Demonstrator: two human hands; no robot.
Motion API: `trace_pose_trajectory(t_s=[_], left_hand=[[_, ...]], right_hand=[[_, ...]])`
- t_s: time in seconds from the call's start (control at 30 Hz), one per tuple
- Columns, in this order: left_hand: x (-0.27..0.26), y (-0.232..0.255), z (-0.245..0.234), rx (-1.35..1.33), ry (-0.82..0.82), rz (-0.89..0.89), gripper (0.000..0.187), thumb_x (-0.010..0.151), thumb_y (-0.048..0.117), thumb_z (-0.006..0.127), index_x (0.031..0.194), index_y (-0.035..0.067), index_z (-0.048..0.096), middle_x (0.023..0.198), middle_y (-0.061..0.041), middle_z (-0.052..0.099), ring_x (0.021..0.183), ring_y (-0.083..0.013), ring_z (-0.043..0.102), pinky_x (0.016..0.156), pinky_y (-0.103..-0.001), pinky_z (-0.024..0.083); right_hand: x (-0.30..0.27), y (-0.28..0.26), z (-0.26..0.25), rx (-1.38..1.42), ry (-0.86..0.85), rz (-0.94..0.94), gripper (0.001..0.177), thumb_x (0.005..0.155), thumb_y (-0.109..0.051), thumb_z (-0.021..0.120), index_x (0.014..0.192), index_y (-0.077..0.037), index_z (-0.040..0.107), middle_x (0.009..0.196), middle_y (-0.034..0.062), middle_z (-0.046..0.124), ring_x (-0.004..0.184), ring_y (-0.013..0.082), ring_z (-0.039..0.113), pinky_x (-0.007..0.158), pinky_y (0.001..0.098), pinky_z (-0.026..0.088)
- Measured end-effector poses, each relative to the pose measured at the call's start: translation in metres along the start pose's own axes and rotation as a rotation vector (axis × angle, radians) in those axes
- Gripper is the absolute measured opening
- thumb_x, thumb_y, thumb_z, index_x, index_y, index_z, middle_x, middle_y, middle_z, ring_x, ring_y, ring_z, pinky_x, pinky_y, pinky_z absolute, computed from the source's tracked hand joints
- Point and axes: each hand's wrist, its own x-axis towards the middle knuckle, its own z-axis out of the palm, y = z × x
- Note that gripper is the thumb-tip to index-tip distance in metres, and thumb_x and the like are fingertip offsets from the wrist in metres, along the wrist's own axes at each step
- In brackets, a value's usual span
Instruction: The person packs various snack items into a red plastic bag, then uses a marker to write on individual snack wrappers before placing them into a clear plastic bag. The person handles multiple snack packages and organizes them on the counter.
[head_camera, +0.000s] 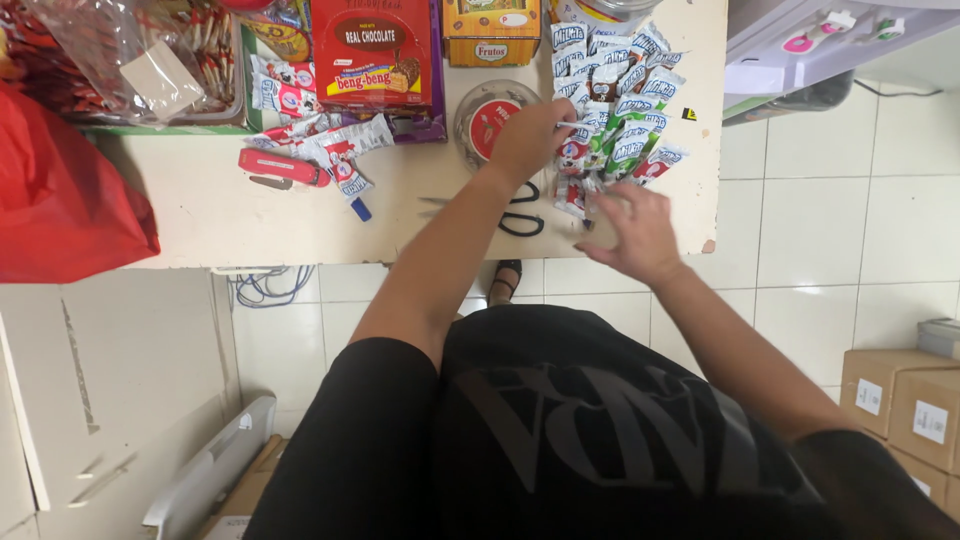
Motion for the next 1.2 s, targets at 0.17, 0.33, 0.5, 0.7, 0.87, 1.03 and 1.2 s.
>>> trace_pose_trajectory(t_s=[0.17,0.33,0.5,0.7,0.87,1.03,1.2], left_hand=[[-0.006,-0.001,0.007,-0.039,-0.011,0.006,0.016,0.106,0.018,0.09,0.121,0.017,0.084,0.106,-0.013,0.086,0.102,-0.039,0.083,0.088,-0.052,0.063],[-0.004,0.018,-0.004,-0.117,0.026,-0.032,0.048,0.101,0.013,0.091,0.148,0.016,0.079,0.108,-0.014,0.083,0.099,-0.0359,0.082,0.088,-0.049,0.064],[0.003,0.041,-0.029,-0.165,0.143,-0.013,0.027,0.105,0.015,0.092,0.131,0.012,0.086,0.113,-0.013,0.083,0.099,-0.0313,0.083,0.089,-0.044,0.066],[-0.097,-0.01,-0.151,-0.103,0.199,-0.138,0.017,0.111,0.006,0.084,0.128,0.004,0.083,0.118,-0.014,0.083,0.108,-0.0297,0.087,0.095,-0.041,0.068],[-0.252,-0.076,-0.246,-0.404,0.338,-0.651,0.015,0.119,0.005,0.073,0.133,0.002,0.08,0.114,-0.007,0.086,0.096,-0.0161,0.084,0.083,-0.031,0.071],[-0.338,-0.157,-0.28,-0.454,0.486,-0.857,0.013,0.117,0.006,0.074,0.127,0.001,0.079,0.113,-0.006,0.084,0.092,-0.0126,0.085,0.081,-0.028,0.073],[-0.347,-0.218,-0.285,-0.549,0.571,-0.948,0.025,0.113,0.01,0.075,0.135,0.0,0.075,0.113,-0.016,0.082,0.092,-0.0246,0.083,0.08,-0.037,0.071]], right_hand=[[0.029,0.008,0.026,-0.01,-0.01,0.084,0.051,0.098,-0.023,0.096,0.146,-0.014,0.083,0.136,0.0158,0.079,0.128,0.0379,0.071,0.108,0.0527,0.055],[0.043,0.066,0.031,0.038,0.062,0.242,0.033,0.108,-0.009,0.091,0.141,-0.014,0.084,0.127,0.0121,0.082,0.117,0.0398,0.073,0.105,0.0531,0.06],[0.056,0.067,0.015,0.023,-0.012,0.282,0.043,0.104,-0.007,0.091,0.145,-0.014,0.082,0.128,0.0134,0.079,0.118,0.0412,0.072,0.106,0.0535,0.059],[0.063,0.011,-0.016,-0.178,0.039,0.151,0.081,0.08,0.0,0.087,0.16,-0.015,0.077,0.154,0.0204,0.069,0.128,0.0439,0.069,0.101,0.0568,0.055],[0.112,-0.052,0.008,0.094,0.154,-0.114,0.06,0.094,-0.001,0.085,0.152,-0.014,0.075,0.151,0.0158,0.07,0.139,0.0418,0.069,0.117,0.0565,0.056],[0.197,-0.14,0.122,0.345,-0.281,-0.243,0.038,0.097,-0.012,0.084,0.135,-0.011,0.082,0.137,0.0152,0.074,0.125,0.0426,0.071,0.104,0.0557,0.059],[0.234,-0.212,0.218,0.261,-0.473,-0.079,0.02,0.106,-0.028,0.082,0.119,-0.013,0.084,0.119,0.0125,0.082,0.114,0.0389,0.079,0.098,0.0546,0.063]])
